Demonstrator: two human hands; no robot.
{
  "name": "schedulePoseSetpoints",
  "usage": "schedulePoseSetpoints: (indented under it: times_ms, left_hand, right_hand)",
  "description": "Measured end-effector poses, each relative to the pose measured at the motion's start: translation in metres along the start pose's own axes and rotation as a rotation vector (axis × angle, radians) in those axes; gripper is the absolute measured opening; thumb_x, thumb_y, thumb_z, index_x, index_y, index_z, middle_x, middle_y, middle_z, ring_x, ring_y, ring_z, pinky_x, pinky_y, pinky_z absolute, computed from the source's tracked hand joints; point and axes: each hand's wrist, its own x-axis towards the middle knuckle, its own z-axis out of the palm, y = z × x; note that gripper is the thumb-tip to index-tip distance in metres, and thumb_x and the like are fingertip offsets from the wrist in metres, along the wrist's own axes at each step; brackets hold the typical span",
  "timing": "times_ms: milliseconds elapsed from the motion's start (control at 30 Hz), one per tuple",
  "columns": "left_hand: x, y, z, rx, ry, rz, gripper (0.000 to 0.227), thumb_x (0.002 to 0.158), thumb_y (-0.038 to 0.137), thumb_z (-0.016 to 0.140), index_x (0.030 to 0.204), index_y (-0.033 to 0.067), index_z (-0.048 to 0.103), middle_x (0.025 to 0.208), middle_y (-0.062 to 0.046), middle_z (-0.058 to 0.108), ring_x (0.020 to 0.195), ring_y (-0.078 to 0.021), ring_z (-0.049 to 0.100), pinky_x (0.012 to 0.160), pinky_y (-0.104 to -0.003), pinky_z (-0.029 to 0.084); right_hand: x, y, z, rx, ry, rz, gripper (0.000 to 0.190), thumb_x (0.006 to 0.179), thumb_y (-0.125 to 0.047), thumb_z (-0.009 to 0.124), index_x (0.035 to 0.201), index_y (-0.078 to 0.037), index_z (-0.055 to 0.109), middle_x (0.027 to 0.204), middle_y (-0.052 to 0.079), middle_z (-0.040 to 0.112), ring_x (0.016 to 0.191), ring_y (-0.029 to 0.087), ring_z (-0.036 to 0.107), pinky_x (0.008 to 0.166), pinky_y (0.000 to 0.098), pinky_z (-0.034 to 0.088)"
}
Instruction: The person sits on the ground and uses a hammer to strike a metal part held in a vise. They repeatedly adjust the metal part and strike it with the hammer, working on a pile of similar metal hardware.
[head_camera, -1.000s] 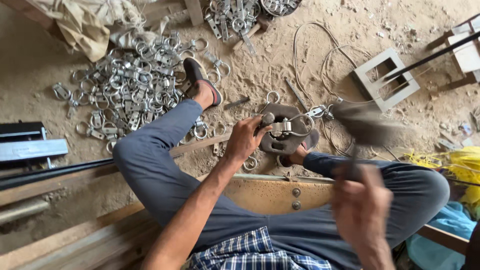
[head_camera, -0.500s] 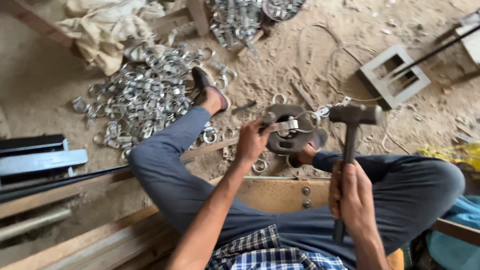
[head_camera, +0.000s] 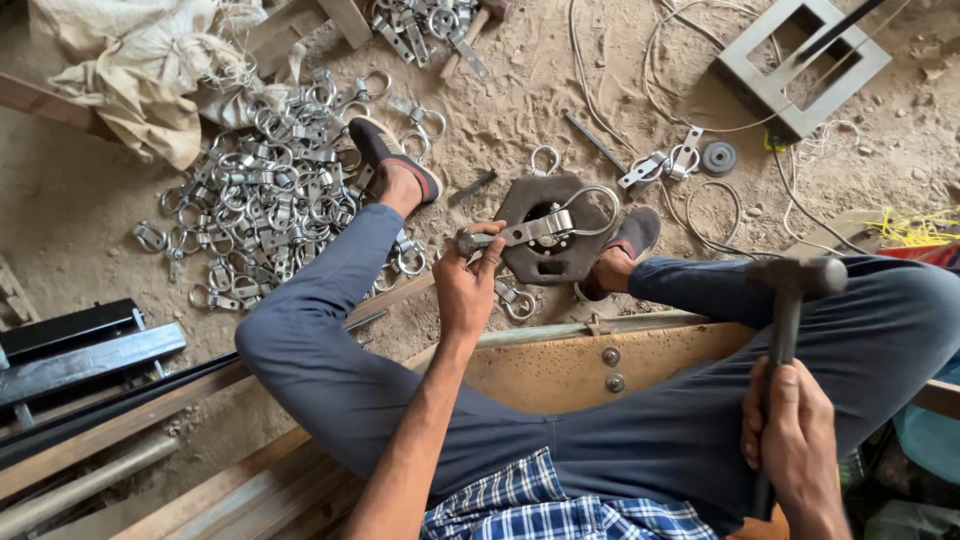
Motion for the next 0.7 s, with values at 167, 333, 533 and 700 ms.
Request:
schedulePoseSetpoints:
  times_ms: [167,333,533,700]
  left_hand:
    - [0.002,0.0,0.003,0.224,0.009,-0.022,0.022,0.1,0.028,0.069,0.109,0.0084,0.074,0.091,-0.001,0.077,0.053,-0.0047,0.042,0.048,-0.025,0.033]
    - [0.002,0.0,-0.002,0.233,-0.02,-0.071,0.028,0.1,0.037,0.066,0.11,0.0116,0.074,0.078,0.0,0.074,0.049,-0.0042,0.046,0.045,-0.026,0.032]
    - [0.005,0.011,-0.005,0.25,-0.051,-0.061,0.026,0.1,0.034,0.066,0.108,0.0105,0.073,0.077,0.002,0.072,0.048,-0.0043,0.043,0.045,-0.027,0.033]
    - [0.002,0.015,-0.007,0.281,-0.044,-0.044,0.024,0.101,0.03,0.069,0.11,0.0084,0.074,0.072,-0.001,0.069,0.051,-0.0078,0.039,0.048,-0.031,0.031]
  right_hand:
    - [0.01,-0.005,0.01,-0.068,-0.046,-0.018,0.037,0.11,-0.032,0.036,0.104,-0.002,0.055,0.057,0.005,0.045,0.038,0.014,0.043,0.034,0.0295,0.037]
    - [0.007,-0.011,0.014,-0.213,-0.107,0.001,0.036,0.108,-0.03,0.04,0.103,-0.001,0.061,0.053,0.006,0.046,0.038,0.015,0.045,0.035,0.0316,0.039]
    - [0.007,-0.017,0.014,-0.258,-0.151,0.018,0.036,0.107,-0.031,0.039,0.106,-0.004,0.062,0.054,0.005,0.047,0.039,0.014,0.046,0.037,0.0318,0.041]
    - [0.007,-0.018,0.014,-0.223,-0.129,0.031,0.037,0.108,-0.032,0.039,0.106,-0.003,0.061,0.056,0.005,0.047,0.039,0.014,0.046,0.037,0.0307,0.041]
